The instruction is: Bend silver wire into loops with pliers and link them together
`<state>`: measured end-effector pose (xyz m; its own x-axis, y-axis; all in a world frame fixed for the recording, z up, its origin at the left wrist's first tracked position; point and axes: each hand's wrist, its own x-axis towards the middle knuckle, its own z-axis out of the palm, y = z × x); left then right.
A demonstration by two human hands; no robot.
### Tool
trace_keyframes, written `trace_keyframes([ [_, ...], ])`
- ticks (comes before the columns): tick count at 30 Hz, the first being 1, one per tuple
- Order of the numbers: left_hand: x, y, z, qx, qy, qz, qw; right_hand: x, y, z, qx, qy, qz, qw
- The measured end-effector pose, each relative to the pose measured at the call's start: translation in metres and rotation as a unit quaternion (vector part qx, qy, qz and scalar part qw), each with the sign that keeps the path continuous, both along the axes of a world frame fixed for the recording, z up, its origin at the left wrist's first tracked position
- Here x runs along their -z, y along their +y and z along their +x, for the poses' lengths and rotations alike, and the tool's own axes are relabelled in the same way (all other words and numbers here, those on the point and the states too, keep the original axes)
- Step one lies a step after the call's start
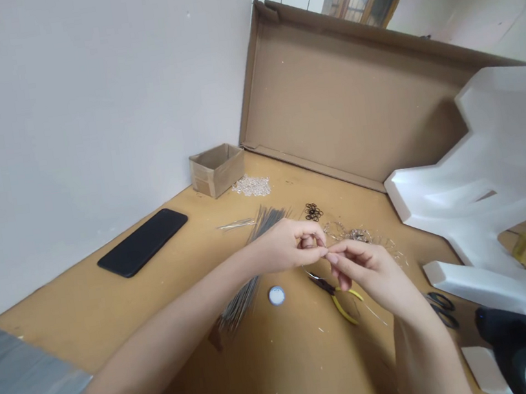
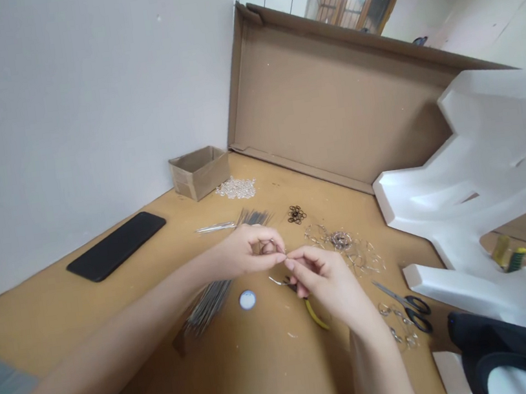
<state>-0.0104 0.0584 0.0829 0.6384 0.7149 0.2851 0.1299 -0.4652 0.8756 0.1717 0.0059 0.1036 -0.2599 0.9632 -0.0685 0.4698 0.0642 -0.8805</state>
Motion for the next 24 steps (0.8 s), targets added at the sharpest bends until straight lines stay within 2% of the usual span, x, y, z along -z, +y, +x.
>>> trace_keyframes([
  [8,-0.007,-0.003,-0.003,0.019,0.004,-0.020,1.000,-0.003,0.000,0.001,-0.017,0.013,-0.022,1.000],
  [14,-0.010,-0.004,-0.006,0.011,0.033,-0.005,0.999,-0.001,-0.001,0.004,-0.001,0.017,-0.007,1.000],
  [18,-0.011,-0.003,-0.004,0.011,-0.004,-0.023,1.000,0.000,-0.002,0.004,-0.026,0.017,0.001,1.000],
  [24,-0.010,0.002,0.000,0.006,-0.088,-0.101,0.991,0.001,-0.003,0.006,-0.031,0.006,0.011,0.999],
])
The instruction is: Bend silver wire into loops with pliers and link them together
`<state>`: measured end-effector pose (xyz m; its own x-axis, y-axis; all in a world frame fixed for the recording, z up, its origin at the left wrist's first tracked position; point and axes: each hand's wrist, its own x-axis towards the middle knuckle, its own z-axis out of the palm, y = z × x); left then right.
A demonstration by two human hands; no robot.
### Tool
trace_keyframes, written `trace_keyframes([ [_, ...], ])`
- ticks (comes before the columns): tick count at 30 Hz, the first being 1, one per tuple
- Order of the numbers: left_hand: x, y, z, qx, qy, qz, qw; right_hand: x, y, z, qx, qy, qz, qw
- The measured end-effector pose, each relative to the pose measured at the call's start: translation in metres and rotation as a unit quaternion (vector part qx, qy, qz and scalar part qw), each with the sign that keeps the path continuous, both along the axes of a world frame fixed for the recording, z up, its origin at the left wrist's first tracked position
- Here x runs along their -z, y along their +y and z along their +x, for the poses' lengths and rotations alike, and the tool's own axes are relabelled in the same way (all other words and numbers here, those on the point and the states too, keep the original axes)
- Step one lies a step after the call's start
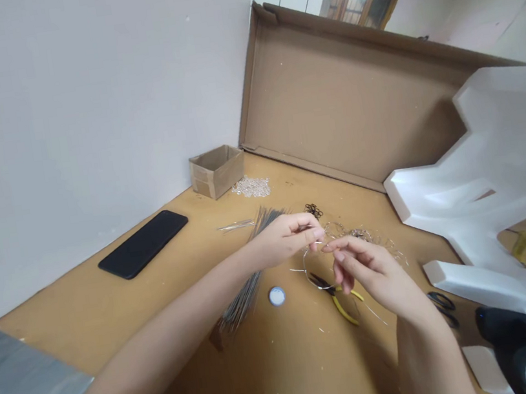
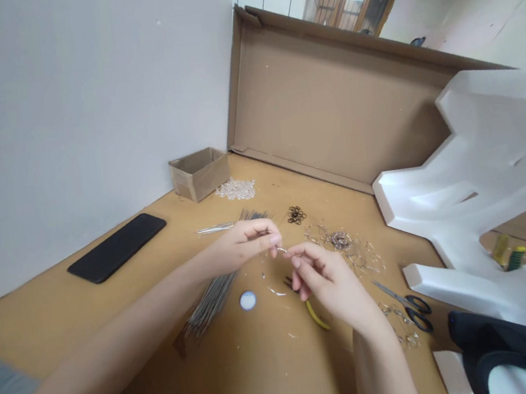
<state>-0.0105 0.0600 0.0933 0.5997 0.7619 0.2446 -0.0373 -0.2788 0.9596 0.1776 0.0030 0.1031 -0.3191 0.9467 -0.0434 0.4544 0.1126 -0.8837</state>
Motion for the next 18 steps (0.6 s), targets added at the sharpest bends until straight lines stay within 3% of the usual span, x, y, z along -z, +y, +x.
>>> trace_keyframes([
  [7,0.013,0.004,0.009,0.017,-0.146,-0.200,0.969,-0.003,-0.001,-0.004,-0.005,-0.003,0.000,1.000],
  [18,0.013,0.002,0.013,-0.018,-0.156,-0.188,0.970,0.003,0.001,-0.002,-0.009,0.005,-0.019,1.000],
])
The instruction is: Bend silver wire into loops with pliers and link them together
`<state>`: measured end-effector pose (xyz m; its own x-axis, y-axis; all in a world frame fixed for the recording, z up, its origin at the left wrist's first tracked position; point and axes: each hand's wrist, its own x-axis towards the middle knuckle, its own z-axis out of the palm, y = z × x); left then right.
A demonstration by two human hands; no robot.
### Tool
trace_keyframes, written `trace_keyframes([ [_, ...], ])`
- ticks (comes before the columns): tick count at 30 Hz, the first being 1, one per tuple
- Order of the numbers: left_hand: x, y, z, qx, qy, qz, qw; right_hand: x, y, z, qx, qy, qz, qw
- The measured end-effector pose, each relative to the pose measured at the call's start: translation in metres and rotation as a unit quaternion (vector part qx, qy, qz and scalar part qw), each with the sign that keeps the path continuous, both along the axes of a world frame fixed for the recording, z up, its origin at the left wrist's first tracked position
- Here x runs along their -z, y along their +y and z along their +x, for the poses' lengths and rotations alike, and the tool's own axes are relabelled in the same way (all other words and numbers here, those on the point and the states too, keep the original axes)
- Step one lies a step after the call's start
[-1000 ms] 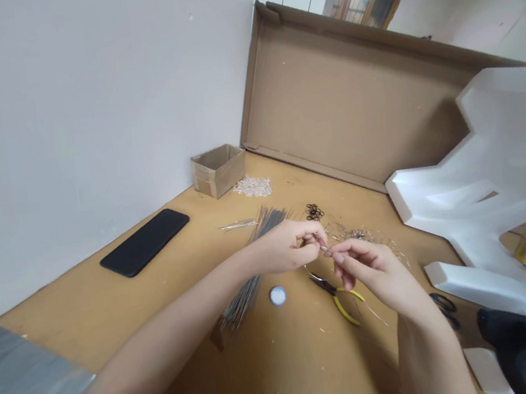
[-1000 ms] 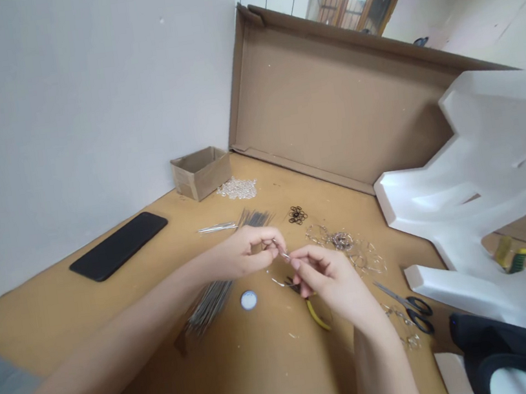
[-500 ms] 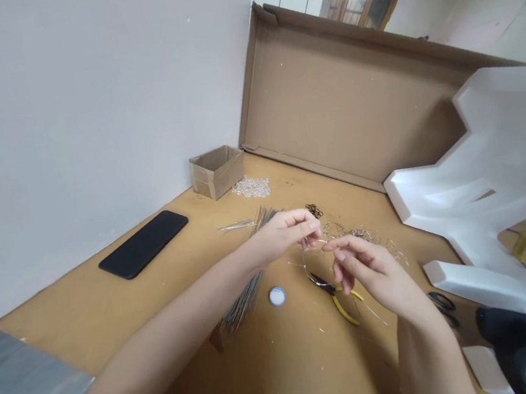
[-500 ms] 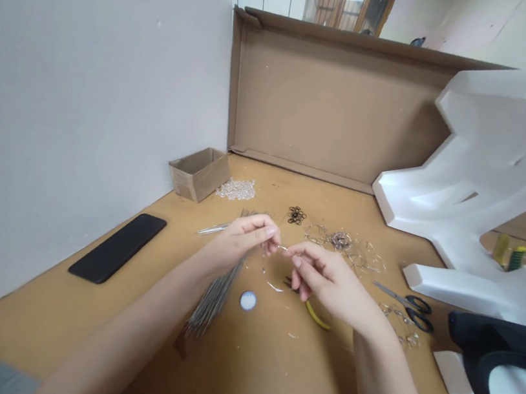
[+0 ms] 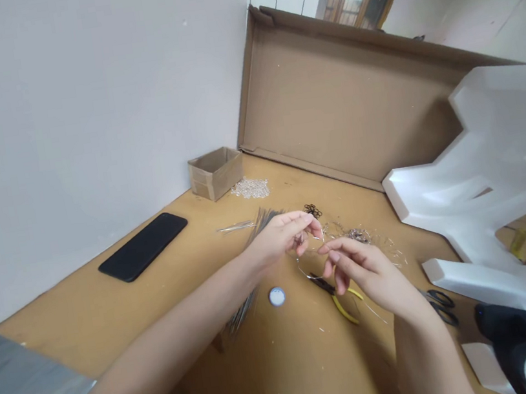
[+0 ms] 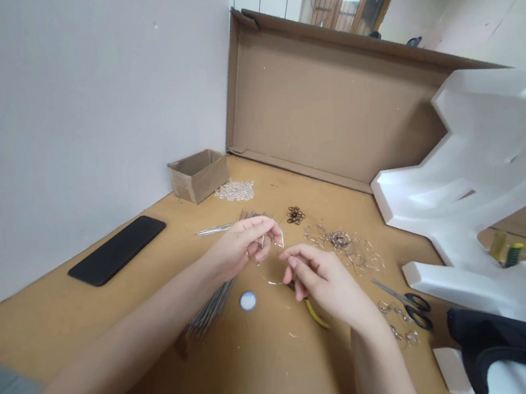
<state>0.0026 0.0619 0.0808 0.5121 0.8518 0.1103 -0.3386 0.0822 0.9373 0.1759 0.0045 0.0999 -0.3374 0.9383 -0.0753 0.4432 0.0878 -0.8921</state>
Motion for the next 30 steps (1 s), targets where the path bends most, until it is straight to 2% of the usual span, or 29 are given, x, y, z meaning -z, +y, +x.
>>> trace_keyframes([
  [5,-0.001,0.000,-0.002,-0.008,0.022,0.051,0.998,-0.002,-0.001,-0.002,-0.002,-0.010,0.005,1.000],
  [7,-0.001,0.000,-0.003,-0.011,0.027,0.061,0.998,-0.002,-0.002,0.002,0.016,-0.015,0.017,1.000],
  [10,-0.003,0.001,-0.005,-0.019,0.030,0.074,0.997,0.009,-0.006,0.016,0.048,-0.080,0.062,0.994],
  [11,-0.003,0.001,-0.006,-0.022,0.032,0.077,0.996,0.016,-0.008,0.022,0.044,-0.151,0.076,0.985],
  [13,-0.005,0.001,-0.007,-0.027,0.037,0.079,0.996,0.034,-0.014,0.036,0.038,-0.304,0.083,0.948],
  [16,-0.005,0.002,-0.007,-0.032,0.049,0.077,0.995,0.062,-0.024,0.049,0.021,-0.444,0.080,0.892],
  [19,-0.004,0.004,-0.007,-0.032,0.057,0.076,0.995,0.080,-0.030,0.048,0.009,-0.515,0.083,0.853],
  [24,-0.003,0.005,-0.009,-0.016,0.051,0.082,0.995,0.092,-0.027,0.034,-0.007,-0.575,0.118,0.810],
  [27,-0.003,0.005,-0.011,-0.005,0.049,0.086,0.995,0.095,-0.020,0.032,0.008,-0.578,0.134,0.805],
  [30,-0.003,0.004,-0.012,-0.001,0.050,0.089,0.995,0.090,-0.013,0.037,0.036,-0.532,0.117,0.838],
])
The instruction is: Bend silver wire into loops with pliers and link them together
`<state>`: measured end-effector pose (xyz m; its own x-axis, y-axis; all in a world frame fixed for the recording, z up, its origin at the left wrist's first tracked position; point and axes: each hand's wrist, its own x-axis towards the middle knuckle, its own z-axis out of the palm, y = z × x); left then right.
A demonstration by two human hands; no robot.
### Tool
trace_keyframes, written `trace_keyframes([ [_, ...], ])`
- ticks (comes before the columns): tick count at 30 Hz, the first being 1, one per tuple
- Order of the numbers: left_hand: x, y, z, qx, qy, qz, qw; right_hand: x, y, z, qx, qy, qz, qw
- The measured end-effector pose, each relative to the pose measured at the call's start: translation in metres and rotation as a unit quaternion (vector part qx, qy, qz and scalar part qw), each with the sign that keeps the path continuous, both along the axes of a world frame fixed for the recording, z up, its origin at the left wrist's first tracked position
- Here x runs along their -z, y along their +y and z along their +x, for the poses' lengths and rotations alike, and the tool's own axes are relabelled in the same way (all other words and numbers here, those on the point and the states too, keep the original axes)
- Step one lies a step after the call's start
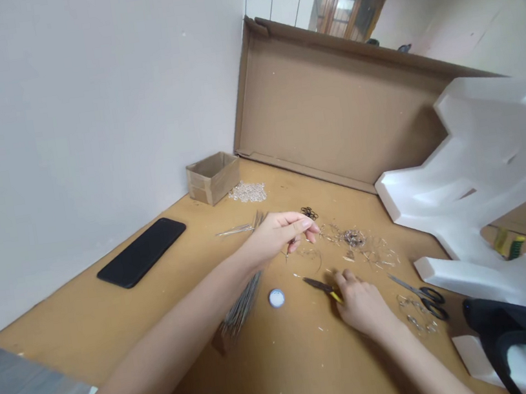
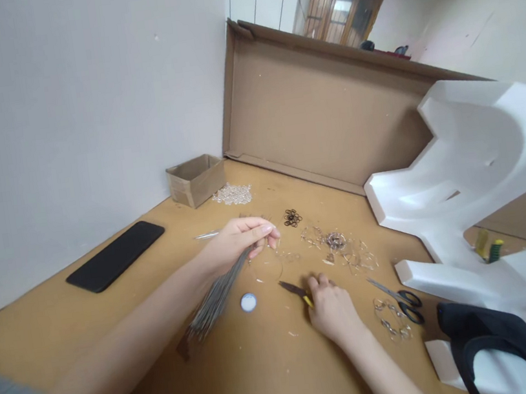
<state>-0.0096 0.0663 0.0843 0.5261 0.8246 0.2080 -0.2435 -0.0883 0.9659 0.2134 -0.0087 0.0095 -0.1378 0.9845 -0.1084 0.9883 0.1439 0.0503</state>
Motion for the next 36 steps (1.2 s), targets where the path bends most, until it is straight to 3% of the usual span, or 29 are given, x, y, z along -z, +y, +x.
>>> trace_keyframes([
  [3,-0.001,0.000,-0.001,-0.002,0.000,0.003,1.000,-0.019,0.006,0.006,0.030,0.138,-0.037,0.989],
  [7,-0.002,0.002,-0.004,0.012,-0.002,0.002,1.000,-0.061,0.009,0.005,-0.049,0.350,-0.059,0.934],
  [9,-0.002,0.005,-0.006,0.026,0.002,-0.001,1.000,-0.079,0.008,0.001,-0.061,0.378,-0.061,0.922],
  [11,-0.001,0.007,-0.009,0.032,0.015,-0.001,0.999,-0.089,0.006,-0.003,-0.066,0.357,-0.047,0.930],
  [15,-0.002,0.007,-0.012,0.005,0.062,0.029,0.998,-0.091,0.003,-0.005,-0.082,0.300,-0.041,0.950],
  [24,-0.012,-0.007,-0.008,-0.050,0.208,0.113,0.970,-0.091,0.005,-0.005,-0.092,0.250,-0.068,0.961],
  [36,-0.009,-0.001,-0.009,-0.035,0.176,0.087,0.980,-0.087,0.007,-0.011,-0.109,0.249,-0.080,0.959],
])
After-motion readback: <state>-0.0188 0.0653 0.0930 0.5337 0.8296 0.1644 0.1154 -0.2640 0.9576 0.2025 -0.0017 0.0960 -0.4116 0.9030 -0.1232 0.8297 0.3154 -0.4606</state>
